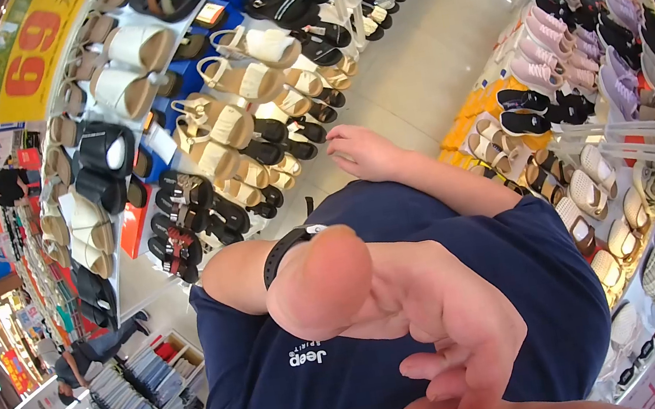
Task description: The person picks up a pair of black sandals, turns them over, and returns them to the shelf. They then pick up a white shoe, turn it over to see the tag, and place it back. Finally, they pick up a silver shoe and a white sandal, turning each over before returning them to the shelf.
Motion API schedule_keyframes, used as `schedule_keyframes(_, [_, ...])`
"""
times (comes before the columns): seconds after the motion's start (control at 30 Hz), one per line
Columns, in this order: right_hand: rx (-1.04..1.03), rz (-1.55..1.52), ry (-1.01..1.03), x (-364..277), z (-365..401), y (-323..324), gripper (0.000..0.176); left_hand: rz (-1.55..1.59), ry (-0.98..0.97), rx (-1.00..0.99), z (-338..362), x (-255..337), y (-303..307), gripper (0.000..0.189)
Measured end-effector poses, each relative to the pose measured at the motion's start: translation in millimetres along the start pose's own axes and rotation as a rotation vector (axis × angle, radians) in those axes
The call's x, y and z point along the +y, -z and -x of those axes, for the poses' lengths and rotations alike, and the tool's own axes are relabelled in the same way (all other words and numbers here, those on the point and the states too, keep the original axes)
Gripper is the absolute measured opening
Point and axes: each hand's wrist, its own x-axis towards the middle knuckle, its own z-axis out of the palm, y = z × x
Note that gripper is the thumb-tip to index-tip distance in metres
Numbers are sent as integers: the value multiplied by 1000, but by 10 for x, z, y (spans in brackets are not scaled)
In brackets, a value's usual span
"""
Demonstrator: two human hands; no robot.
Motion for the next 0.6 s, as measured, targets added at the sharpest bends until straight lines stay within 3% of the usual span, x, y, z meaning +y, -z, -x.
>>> schedule_keyframes(0.23, [100, -18, -84, 292, 343, 307, 15, 108, 77, 10, -522, -84, 321, 125])
schedule_keyframes(0.43, [116, -85, -129, 391, 512, 553, 17, 209, -123, 38, -751, -203, 408, 121])
schedule_keyframes(0.5, [167, -415, -293, 654, 637, 403, 17, 191, -164, 34, -758, -154, 494, 114])
schedule_keyframes(0.6, [219, -882, -686, 475, 603, 660, 17, 193, -212, 89, -600, -135, 776, 92])
